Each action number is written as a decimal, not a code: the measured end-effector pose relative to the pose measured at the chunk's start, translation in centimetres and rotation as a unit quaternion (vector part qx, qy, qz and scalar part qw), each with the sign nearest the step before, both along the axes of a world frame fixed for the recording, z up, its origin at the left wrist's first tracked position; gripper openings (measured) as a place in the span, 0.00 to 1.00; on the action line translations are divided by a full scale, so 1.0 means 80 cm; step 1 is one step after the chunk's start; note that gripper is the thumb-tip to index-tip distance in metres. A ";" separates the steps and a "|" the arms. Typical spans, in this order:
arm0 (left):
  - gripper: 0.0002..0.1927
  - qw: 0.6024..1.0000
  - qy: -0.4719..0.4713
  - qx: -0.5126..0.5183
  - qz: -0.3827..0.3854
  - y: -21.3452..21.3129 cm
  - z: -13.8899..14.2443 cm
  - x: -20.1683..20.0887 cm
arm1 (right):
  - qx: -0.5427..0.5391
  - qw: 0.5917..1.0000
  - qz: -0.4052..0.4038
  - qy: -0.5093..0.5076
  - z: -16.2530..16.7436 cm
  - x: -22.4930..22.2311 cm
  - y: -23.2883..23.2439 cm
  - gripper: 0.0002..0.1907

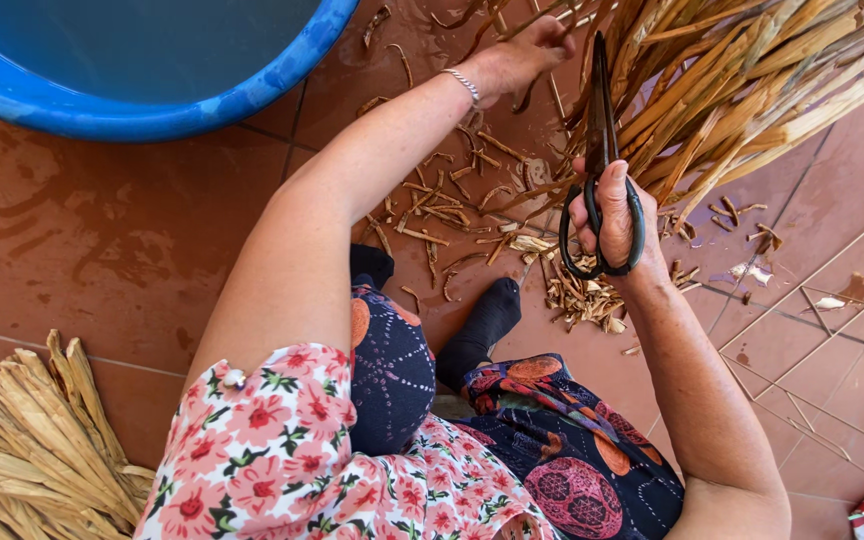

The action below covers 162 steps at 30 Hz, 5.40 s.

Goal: The person sits on a low stool and uses shears to cut dried palm leaves into small pieces. They hold a bundle of leaves in their left hand and repeatedly snip off sections, which fall onto the tiled floor. A blue basin of water is visible nearby.

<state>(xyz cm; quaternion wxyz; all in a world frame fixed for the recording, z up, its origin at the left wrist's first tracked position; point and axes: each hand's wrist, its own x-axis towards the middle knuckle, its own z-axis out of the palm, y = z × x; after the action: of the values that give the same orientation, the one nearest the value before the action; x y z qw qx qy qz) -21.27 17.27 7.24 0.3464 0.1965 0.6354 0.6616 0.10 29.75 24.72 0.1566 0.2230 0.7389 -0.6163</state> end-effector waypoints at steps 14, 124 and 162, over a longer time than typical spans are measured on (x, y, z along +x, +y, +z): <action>0.10 0.982 -0.177 -0.042 0.047 -0.173 0.048 0.076 | 0.027 0.994 0.102 -0.017 -0.017 0.021 -0.007 0.34; 0.07 0.903 0.262 -0.340 0.023 -0.146 -0.010 -0.010 | 0.147 0.971 0.189 -0.009 -0.043 -0.003 -0.014 0.32; 0.10 0.924 0.310 -0.169 0.145 -0.232 0.005 0.134 | 0.196 0.938 0.288 0.004 0.001 -0.020 -0.082 0.30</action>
<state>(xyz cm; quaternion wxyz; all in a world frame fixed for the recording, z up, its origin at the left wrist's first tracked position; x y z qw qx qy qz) -10.52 -1.31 7.63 0.0607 0.2359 0.8349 0.4936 -1.53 23.19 24.83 0.2773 0.0247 0.8782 -0.3890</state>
